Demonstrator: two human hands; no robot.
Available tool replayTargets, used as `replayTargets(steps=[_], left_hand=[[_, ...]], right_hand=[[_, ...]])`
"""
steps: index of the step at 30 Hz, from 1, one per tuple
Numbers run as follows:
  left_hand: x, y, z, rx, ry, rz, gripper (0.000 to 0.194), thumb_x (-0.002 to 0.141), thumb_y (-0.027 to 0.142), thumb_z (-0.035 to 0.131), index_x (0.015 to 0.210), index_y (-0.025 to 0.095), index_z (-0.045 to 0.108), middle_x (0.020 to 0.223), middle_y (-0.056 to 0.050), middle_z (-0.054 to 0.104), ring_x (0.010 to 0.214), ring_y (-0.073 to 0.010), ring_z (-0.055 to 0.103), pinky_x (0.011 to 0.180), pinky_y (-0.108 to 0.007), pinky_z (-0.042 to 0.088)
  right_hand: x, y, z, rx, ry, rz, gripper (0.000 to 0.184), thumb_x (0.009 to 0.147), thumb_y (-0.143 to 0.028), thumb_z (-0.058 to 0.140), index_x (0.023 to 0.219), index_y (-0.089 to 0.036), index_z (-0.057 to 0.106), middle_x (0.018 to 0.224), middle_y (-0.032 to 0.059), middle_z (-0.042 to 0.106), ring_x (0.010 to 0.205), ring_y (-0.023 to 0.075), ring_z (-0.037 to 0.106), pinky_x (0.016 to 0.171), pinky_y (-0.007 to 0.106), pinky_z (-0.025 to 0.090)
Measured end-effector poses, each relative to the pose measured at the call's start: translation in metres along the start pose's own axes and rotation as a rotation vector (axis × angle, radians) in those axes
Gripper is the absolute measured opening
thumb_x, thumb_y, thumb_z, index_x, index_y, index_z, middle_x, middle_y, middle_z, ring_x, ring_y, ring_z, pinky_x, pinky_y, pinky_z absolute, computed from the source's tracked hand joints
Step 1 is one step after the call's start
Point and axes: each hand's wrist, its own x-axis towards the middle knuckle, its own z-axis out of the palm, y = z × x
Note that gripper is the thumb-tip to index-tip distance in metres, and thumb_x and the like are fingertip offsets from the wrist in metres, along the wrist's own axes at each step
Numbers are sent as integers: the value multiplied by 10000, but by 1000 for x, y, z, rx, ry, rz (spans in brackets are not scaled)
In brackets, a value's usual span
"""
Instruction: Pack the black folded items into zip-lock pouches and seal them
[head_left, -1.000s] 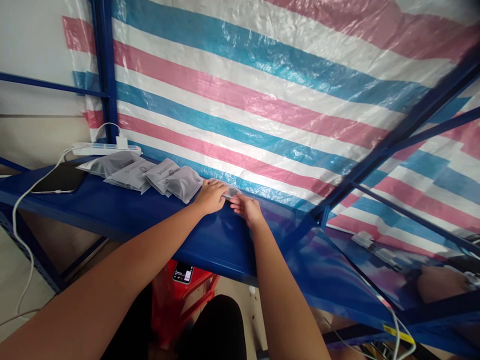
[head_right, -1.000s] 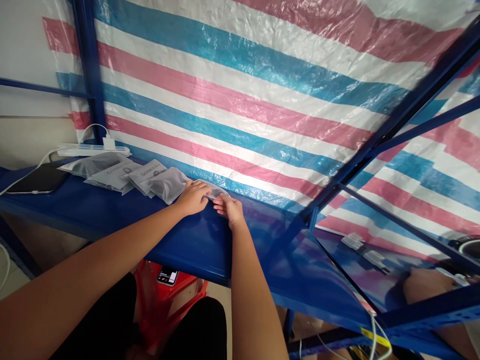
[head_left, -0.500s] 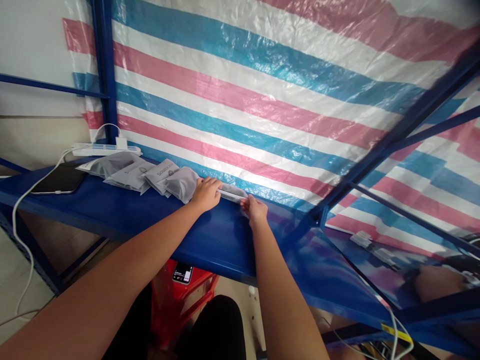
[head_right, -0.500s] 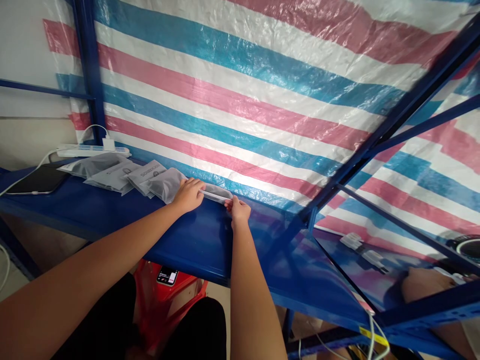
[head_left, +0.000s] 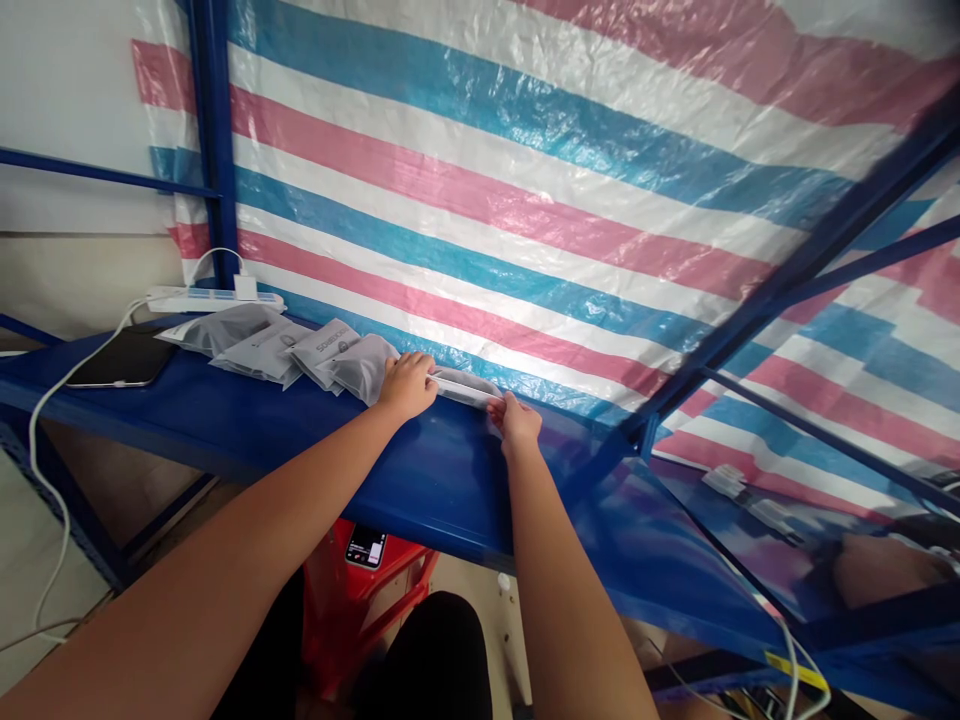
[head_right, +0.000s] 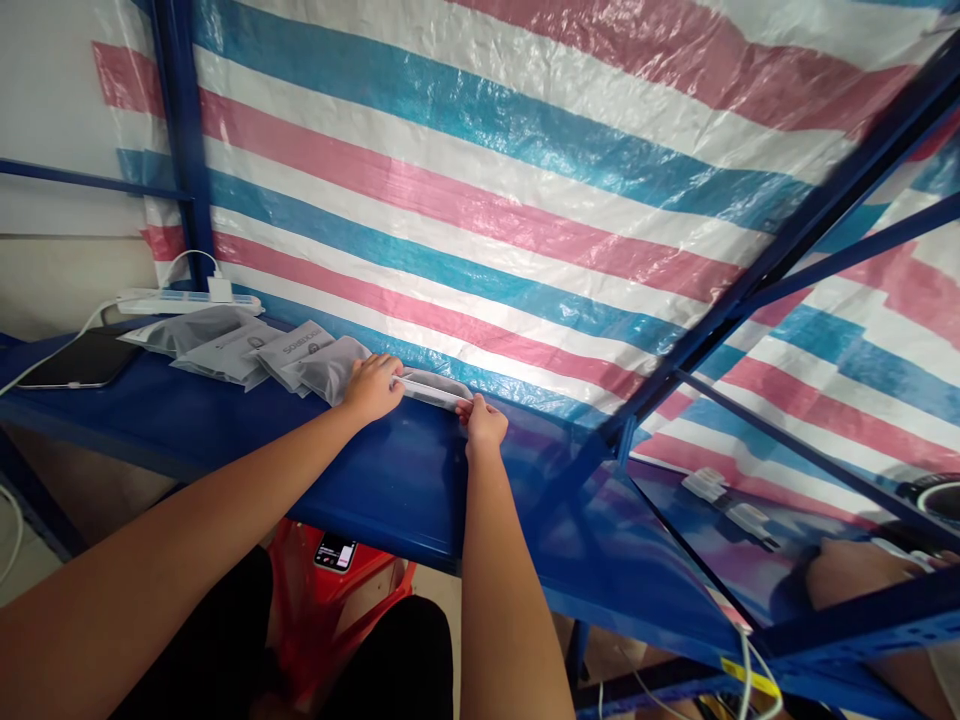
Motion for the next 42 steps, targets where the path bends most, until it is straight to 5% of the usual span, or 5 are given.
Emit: replayTargets(steps=[8,42], left_hand=[[1,2,-6,-66,-96,-24,105,838,142,579,905,222,583,930,-44,693,951,-252,612,861,-417,394],[2,1,-5,-224,3,27,197,770,75,581,910,213,583,886,-26,660,904,-218,613,852,-362,459]], right_hand=[[2,-3,-3,41,58,2,111,899,-233,643,817,-159,636,718,56,764,551,135,694,451,183,547],[3,-5,-3,59,101,-2,111,922,-223,607,829,-161,611,722,47,751,551,123,677,428,171,522]])
